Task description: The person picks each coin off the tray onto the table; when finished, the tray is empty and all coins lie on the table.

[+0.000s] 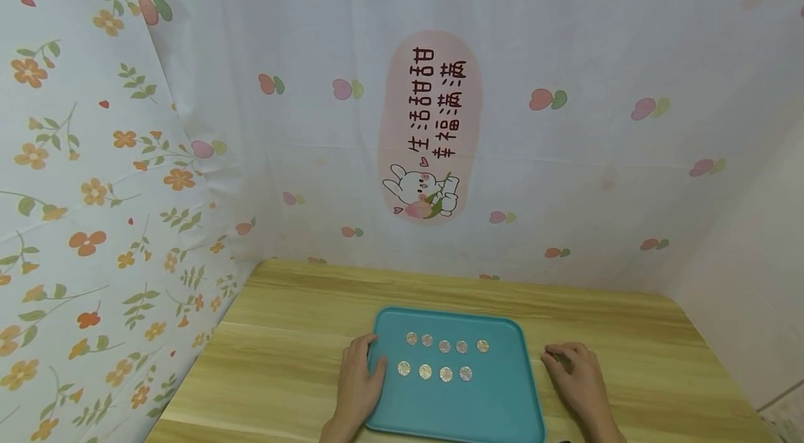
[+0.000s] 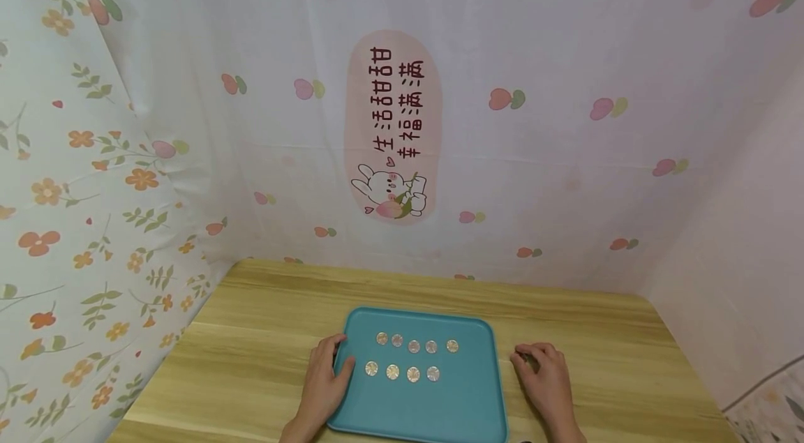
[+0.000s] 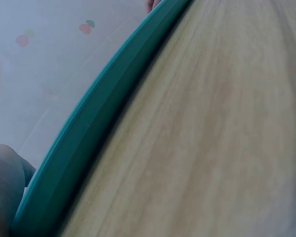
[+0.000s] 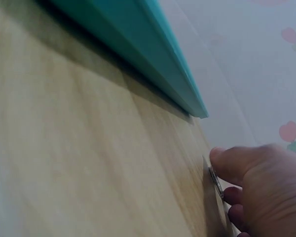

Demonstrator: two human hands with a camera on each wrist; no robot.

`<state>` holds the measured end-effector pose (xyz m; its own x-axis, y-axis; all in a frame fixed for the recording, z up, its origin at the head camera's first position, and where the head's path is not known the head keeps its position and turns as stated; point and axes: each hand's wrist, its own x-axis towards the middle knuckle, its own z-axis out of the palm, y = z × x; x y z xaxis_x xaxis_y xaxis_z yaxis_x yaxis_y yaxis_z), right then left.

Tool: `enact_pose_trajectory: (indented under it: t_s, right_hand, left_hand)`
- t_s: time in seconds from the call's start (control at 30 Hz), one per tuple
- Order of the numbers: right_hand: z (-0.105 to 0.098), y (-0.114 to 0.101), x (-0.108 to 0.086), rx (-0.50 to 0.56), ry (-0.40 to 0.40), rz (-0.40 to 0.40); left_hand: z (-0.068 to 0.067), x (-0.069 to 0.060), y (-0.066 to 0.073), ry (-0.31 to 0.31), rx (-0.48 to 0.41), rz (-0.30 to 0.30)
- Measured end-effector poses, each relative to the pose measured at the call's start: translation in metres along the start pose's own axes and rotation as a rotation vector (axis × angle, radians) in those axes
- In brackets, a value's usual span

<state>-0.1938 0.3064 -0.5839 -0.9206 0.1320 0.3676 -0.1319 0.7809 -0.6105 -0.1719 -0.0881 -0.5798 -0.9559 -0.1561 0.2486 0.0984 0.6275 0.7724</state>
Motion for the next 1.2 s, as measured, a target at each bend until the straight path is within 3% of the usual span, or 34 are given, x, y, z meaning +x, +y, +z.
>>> enact_pose_trajectory:
  t_s: [0.2,0.53,0.87,1.0,1.2]
  right_hand:
    - [0.001,0.002,-0.001,0.029,0.014,0.016]
    - [0.000,0.000,0.003,0.078,-0.006,0.114]
    - [-0.009,-0.023,0.003,0.241,-0.087,0.372]
    - [-0.010,-0.042,0.009,0.269,-0.103,0.305]
    - [-0.009,-0.073,0.025,0.271,-0.109,0.115]
  left_hand:
    - [0.000,0.000,-0.001,0.004,-0.012,0.004]
    - [-0.002,0.000,0.001,0.016,0.003,0.032]
    - [0.000,-0.004,-0.001,0.032,0.013,0.034]
    - [0.002,-0.004,-0.003,0.060,0.021,0.062]
    - [0.002,-0.001,-0.005,0.059,0.015,0.068]
